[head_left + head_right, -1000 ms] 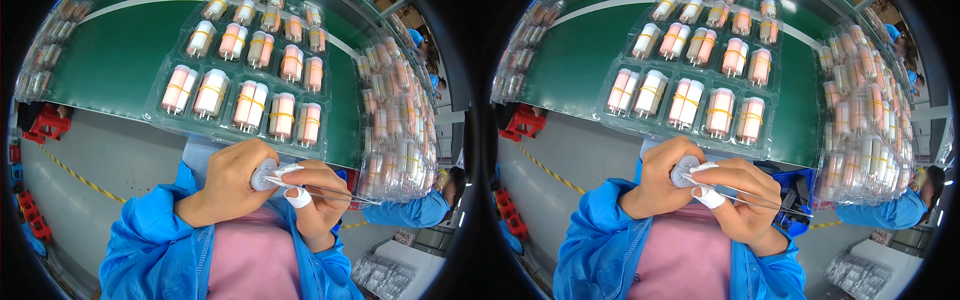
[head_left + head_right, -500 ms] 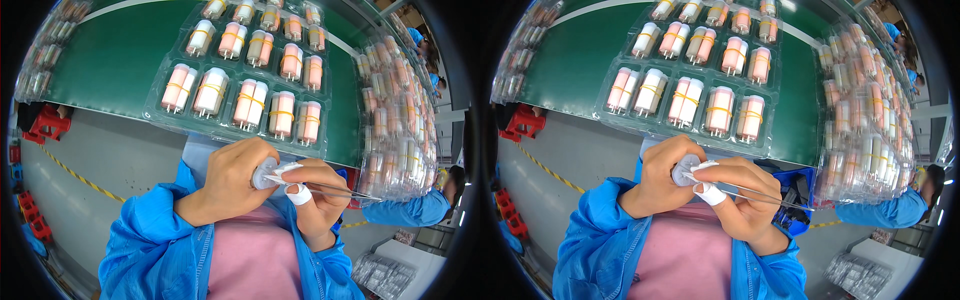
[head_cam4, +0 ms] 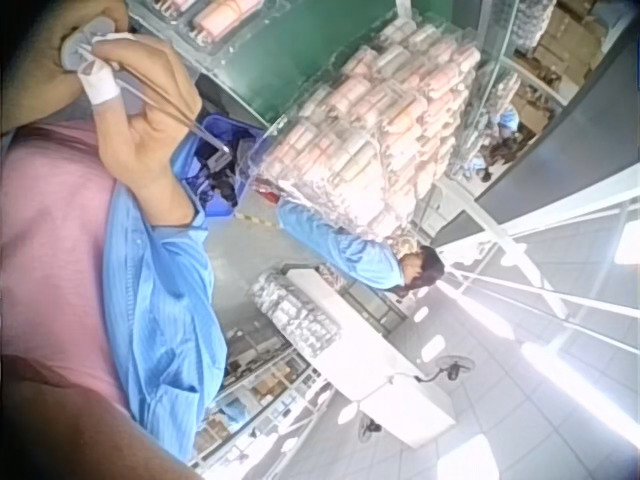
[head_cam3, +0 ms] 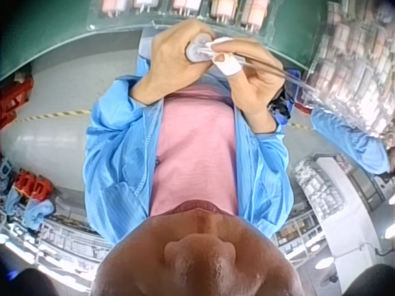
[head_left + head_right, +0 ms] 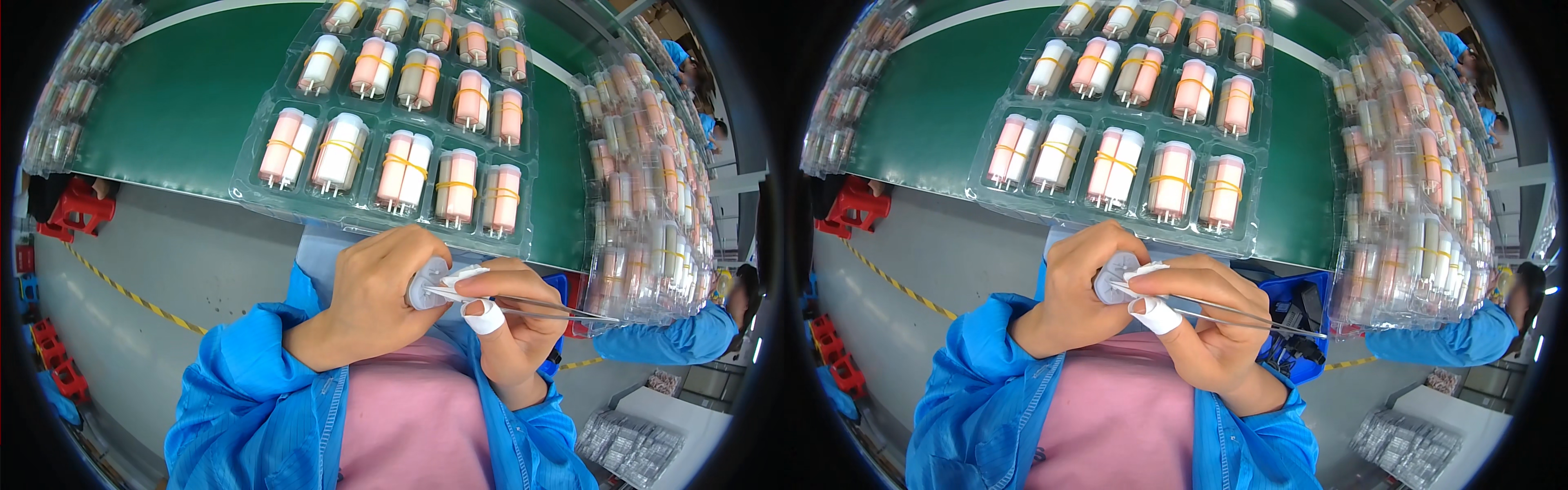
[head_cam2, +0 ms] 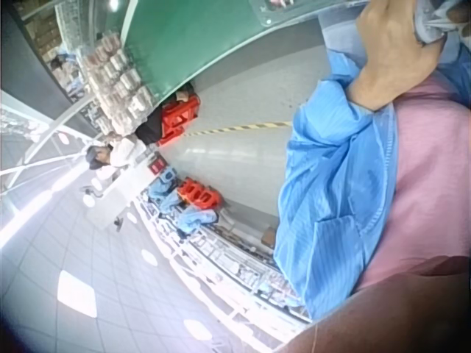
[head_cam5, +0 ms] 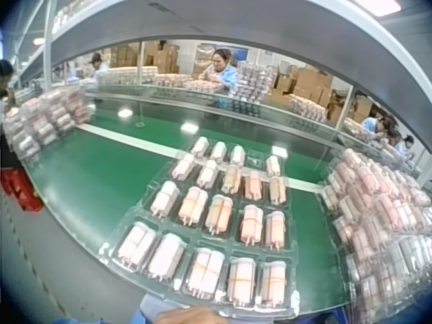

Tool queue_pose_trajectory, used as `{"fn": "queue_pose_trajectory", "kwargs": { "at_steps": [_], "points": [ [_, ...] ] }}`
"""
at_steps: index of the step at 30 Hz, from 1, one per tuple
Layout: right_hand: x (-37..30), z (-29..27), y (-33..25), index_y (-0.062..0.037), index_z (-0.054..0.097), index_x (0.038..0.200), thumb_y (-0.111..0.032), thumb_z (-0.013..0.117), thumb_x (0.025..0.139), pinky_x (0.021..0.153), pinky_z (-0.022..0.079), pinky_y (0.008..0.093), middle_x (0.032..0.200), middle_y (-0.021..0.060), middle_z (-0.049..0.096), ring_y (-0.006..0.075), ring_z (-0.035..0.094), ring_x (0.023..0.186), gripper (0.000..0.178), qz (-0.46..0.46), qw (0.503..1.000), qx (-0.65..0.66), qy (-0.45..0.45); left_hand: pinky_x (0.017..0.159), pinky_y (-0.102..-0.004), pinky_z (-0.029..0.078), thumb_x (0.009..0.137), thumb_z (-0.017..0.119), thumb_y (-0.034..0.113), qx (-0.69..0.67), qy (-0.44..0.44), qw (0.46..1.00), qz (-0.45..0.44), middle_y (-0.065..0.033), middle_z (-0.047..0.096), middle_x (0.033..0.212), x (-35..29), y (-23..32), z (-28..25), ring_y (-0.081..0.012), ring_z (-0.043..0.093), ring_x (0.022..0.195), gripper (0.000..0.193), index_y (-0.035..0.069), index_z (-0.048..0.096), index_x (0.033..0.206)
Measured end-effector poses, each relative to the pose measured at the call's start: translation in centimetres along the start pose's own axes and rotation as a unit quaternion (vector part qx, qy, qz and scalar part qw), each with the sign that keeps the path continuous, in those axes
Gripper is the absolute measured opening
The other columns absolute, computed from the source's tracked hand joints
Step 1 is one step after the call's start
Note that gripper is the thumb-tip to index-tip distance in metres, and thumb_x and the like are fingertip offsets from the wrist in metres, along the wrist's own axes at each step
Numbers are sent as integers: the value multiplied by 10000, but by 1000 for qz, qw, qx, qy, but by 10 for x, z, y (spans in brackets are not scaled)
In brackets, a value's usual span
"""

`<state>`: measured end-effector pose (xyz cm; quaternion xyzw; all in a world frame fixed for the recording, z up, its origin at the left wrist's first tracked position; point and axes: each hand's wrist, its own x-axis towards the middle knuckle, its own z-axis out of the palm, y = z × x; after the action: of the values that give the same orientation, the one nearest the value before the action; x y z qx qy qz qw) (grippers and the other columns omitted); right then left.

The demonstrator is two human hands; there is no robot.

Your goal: Assembling small cylindrical components using tweezers and a cloth on a factory assembly line.

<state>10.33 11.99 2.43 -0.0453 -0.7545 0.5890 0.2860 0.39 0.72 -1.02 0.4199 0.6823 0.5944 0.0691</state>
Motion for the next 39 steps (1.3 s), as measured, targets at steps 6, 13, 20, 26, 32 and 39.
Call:
{"fn": "queue_pose_trajectory", "kwargs": {
  "at_steps": [6, 13, 20, 26, 32, 39],
  "points": [
    [1, -1, 1, 17, 671, 885, -2, 699, 750, 611, 494, 250, 802, 130, 666, 174, 638, 708, 139, -5, 1000, -3, -5, 526, -368, 429, 582, 735, 34, 1, 0, 1000, 0, -90, 557, 703, -1, 0, 0, -295, 573, 632, 278, 61, 550, 787],
    [1, 0, 2, 12, 675, 873, 1, 705, 735, 605, 496, 259, 795, 121, 672, 183, 640, 696, 142, -8, 1000, -6, -1, 525, -369, 430, 586, 732, 36, 3, 2, 1000, -4, -89, 561, 703, -1, 1, 1, -295, 574, 630, 271, 64, 548, 782],
    [1, -2, 2, 9, 685, 835, 0, 720, 703, 602, 499, 283, 814, 119, 682, 212, 640, 685, 137, -23, 999, -23, -11, 513, -372, 431, 591, 730, 41, 5, -5, 1000, -6, -88, 560, 690, 0, 3, -1, -295, 576, 612, 257, 68, 550, 773],
    [0, -4, 3, 0, 691, 843, 0, 731, 688, 606, 501, 291, 819, 119, 685, 218, 641, 690, 160, -26, 1000, -14, -10, 510, -370, 434, 586, 733, 41, -3, -8, 1000, -7, -88, 564, 685, 1, 4, 0, -293, 578, 609, 256, 68, 554, 768],
    [3, -3, 1, -6, 691, 835, 11, 729, 681, 599, 506, 292, 811, 124, 676, 227, 642, 686, 160, -51, 997, -55, -23, 489, -286, 421, 636, 784, 120, 23, -6, 999, 33, -77, 570, 666, 1, -1, 0, -190, 568, 552, 266, 27, 579, 776],
    [2, -3, -3, -2, 687, 827, 10, 718, 688, 595, 507, 289, 792, 126, 669, 232, 640, 675, 143, -49, 996, -62, -32, 484, -316, 422, 627, 784, 144, 84, 1, 994, 76, -69, 559, 648, 1, -2, -3, -232, 575, 552, 263, 39, 585, 764]
  ]
}}
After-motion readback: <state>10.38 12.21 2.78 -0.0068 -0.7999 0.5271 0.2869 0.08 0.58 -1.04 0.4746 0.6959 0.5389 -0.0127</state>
